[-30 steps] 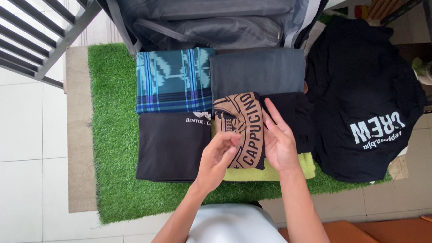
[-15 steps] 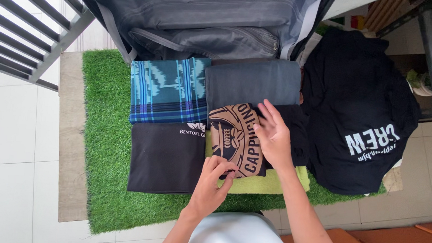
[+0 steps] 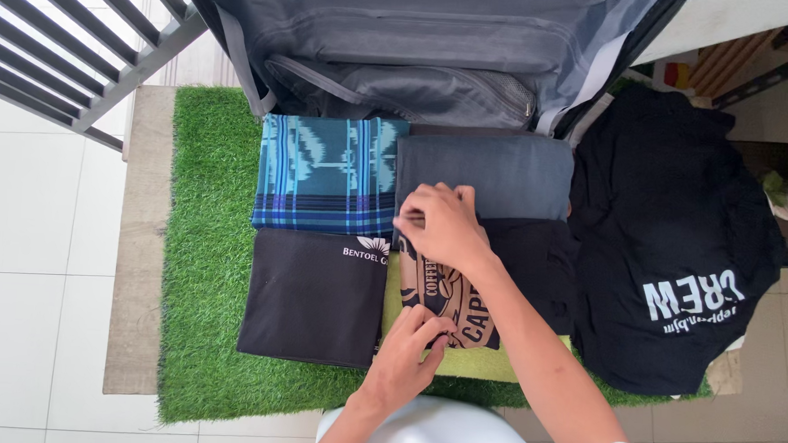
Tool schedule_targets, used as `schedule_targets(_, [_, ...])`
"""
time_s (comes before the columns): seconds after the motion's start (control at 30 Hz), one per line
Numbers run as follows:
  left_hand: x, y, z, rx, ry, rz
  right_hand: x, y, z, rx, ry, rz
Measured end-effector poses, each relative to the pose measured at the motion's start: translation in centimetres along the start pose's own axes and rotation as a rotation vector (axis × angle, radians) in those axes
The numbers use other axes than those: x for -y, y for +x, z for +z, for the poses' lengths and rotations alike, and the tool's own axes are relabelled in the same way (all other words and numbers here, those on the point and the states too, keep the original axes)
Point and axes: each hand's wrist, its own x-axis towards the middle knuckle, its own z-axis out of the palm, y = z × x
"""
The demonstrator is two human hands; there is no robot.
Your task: The person packs a suitcase by folding and placing black, grey, and white t-shirts, a green towel, and a patterned blue cloth into the main compartment and smoothing them by hand.
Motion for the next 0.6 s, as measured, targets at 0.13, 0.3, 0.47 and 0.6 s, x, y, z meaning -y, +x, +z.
schedule_targets(0.13, [0.2, 0.0, 0.2, 0.025, 0.061, -0.024, -0.8, 1.0, 1.3, -0.207, 0.080, 0.066])
schedule_targets(0.3, [-0.2, 0.4, -0.6, -0.067, -0.013, 0.039, -0.8, 0.5, 1.0, -0.328, 0.040, -0.048])
schedule_targets(0.47, [-0.4, 0.7, -0.1, -0.169, -0.128, -0.191, -0.3, -0.8, 0.2, -0.263, 0.005, -0.127])
schedule_targets(0.6, [-0.4, 0.7, 0.5, -0.150, -0.104, -0.133, -1.1, 1.3, 0.7, 0.135, -0.122, 0.001])
